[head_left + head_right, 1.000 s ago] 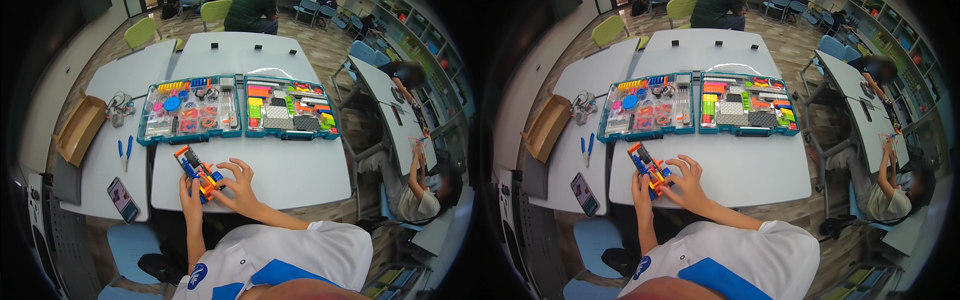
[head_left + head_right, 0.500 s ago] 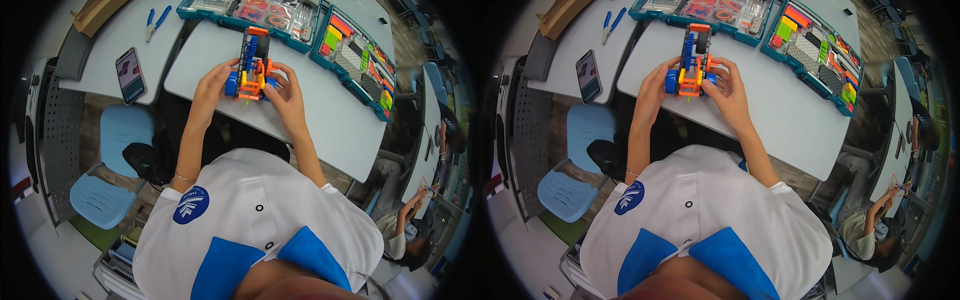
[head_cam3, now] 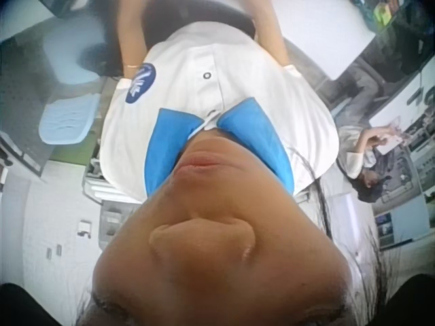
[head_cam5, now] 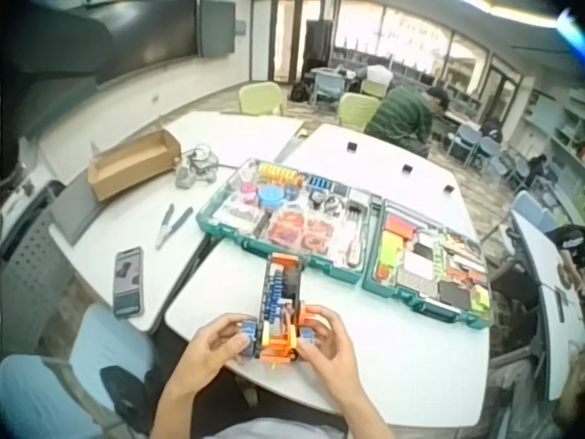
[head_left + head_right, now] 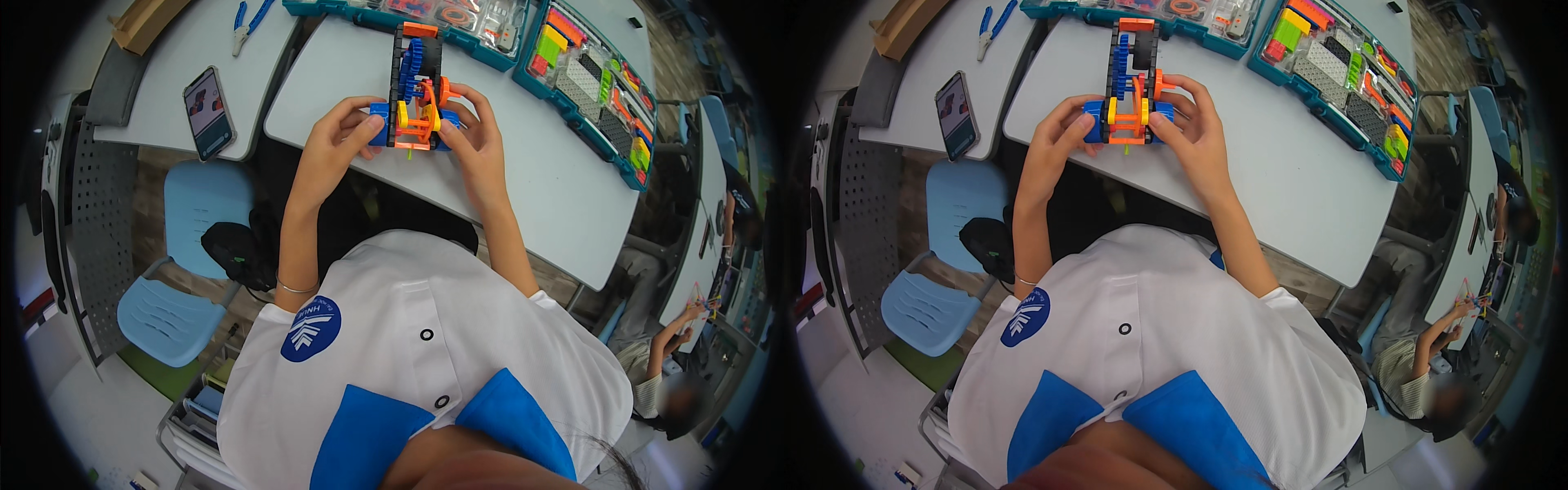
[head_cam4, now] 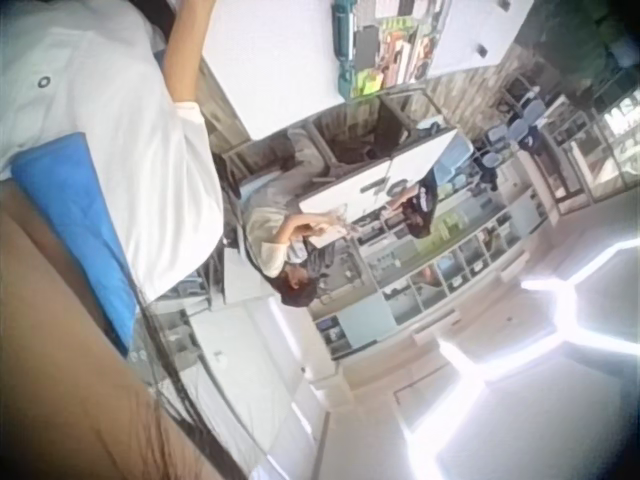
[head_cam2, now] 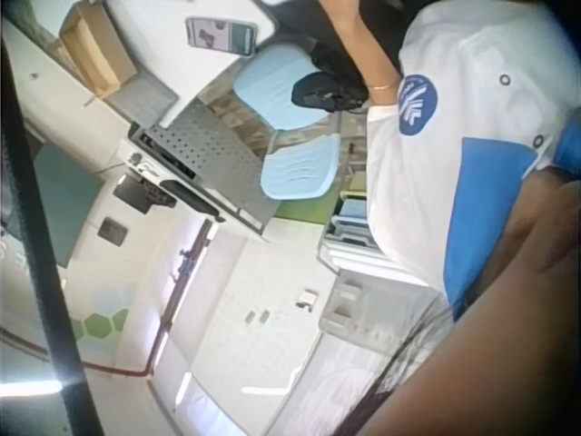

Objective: The person assembles a small toy vehicle using colorful plastic building blocks. They connect wheels and frame pieces, then disassemble and reconfigure the structure by hand.

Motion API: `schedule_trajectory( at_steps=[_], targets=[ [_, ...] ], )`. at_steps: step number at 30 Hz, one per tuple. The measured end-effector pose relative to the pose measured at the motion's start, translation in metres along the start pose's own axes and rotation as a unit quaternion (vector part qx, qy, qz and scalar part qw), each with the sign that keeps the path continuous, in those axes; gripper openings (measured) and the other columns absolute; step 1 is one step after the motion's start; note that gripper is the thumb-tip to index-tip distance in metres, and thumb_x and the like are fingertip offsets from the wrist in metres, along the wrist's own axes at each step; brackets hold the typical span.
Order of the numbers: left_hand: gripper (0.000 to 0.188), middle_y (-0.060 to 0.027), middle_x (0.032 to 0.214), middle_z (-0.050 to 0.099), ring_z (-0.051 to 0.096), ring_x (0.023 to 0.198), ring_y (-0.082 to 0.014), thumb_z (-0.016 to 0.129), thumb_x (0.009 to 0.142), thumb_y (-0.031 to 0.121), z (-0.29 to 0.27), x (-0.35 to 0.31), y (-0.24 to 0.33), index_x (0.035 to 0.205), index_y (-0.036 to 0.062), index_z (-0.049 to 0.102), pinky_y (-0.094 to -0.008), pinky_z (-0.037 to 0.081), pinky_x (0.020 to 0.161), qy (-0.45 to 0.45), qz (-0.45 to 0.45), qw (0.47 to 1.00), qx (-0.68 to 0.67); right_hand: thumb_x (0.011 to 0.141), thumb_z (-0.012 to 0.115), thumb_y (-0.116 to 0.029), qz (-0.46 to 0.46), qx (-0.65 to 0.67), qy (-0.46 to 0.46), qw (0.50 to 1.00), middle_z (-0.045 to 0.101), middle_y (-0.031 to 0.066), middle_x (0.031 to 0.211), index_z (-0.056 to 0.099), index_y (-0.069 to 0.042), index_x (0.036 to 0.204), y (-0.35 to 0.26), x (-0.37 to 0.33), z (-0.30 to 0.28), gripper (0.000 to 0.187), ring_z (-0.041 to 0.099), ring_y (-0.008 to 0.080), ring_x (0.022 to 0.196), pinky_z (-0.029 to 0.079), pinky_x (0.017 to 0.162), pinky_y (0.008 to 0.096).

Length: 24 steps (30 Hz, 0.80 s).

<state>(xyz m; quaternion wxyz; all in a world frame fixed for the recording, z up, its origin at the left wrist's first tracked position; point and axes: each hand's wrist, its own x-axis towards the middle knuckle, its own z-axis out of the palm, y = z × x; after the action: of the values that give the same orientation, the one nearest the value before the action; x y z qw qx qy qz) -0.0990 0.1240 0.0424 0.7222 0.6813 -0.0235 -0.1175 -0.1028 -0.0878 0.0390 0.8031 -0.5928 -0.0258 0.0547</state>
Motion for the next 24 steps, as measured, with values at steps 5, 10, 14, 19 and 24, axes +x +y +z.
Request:
schedule_trajectory(
  at_steps=[5, 10, 14, 19, 24],
  targets=[
    [0.037, -0.0030, 0.074, 0.062, 0.050, 0.059, -0.0050, 0.052, 0.102, 0.034, 0.003, -0.001, -0.002, 0.110, 0.0005, 0.065, -0.0205, 0.041, 0.055, -0.003, -0.036, 0.999, -0.015, 0.090, 0.070, -0.006, -0.007, -0.017, -0.007, 1.000, 0.061, 0.0159, 0.120, 0.045, -0.004, 0.137, 0.001, -0.001, 0.001, 0.053, 0.060, 0.0212, 0.113, 0.050, 0.095, 0.0335],
    [0.038, -0.0009, 0.064, 0.058, 0.046, 0.054, -0.0039, 0.050, 0.103, 0.037, 0.006, 0.000, -0.004, 0.104, 0.0023, 0.067, -0.0194, 0.036, 0.051, 0.002, -0.047, 0.999, -0.001, 0.089, 0.071, -0.004, -0.008, -0.006, 0.005, 1.000, 0.063, 0.0155, 0.118, 0.047, -0.004, 0.136, -0.002, -0.002, 0.001, 0.053, 0.060, 0.0206, 0.112, 0.052, 0.094, 0.0331],
    [0.044, -0.0099, 0.095, 0.065, 0.055, 0.070, -0.0085, 0.053, 0.100, 0.038, 0.004, -0.001, -0.007, 0.125, 0.0016, 0.059, -0.0214, 0.044, 0.060, -0.005, 0.002, 1.000, 0.020, 0.090, 0.069, -0.006, -0.013, -0.012, 0.034, 0.999, 0.063, 0.0157, 0.117, 0.048, -0.003, 0.135, -0.002, -0.002, -0.003, 0.050, 0.061, 0.0190, 0.109, 0.051, 0.093, 0.0317],
    [0.072, -0.0134, 0.137, 0.053, 0.060, 0.104, -0.0187, 0.072, 0.088, 0.022, 0.011, -0.005, -0.001, 0.150, 0.0074, 0.038, -0.0280, 0.051, 0.079, -0.046, 0.190, 0.974, 0.116, 0.091, 0.065, -0.008, -0.002, 0.020, 0.081, 0.996, 0.064, 0.0166, 0.116, 0.049, -0.002, 0.134, 0.002, -0.002, -0.011, 0.046, 0.062, 0.0174, 0.108, 0.051, 0.092, 0.0295],
    [0.063, -0.0096, 0.126, 0.057, 0.059, 0.106, -0.0186, 0.077, 0.084, 0.017, 0.023, -0.002, -0.004, 0.140, 0.0088, 0.050, -0.0296, 0.052, 0.083, -0.028, 0.176, 0.972, 0.152, 0.091, 0.064, -0.008, 0.000, 0.023, 0.082, 0.996, 0.065, 0.0170, 0.114, 0.050, -0.002, 0.132, 0.000, -0.004, -0.012, 0.044, 0.062, 0.0173, 0.108, 0.051, 0.092, 0.0294]
  ],
)
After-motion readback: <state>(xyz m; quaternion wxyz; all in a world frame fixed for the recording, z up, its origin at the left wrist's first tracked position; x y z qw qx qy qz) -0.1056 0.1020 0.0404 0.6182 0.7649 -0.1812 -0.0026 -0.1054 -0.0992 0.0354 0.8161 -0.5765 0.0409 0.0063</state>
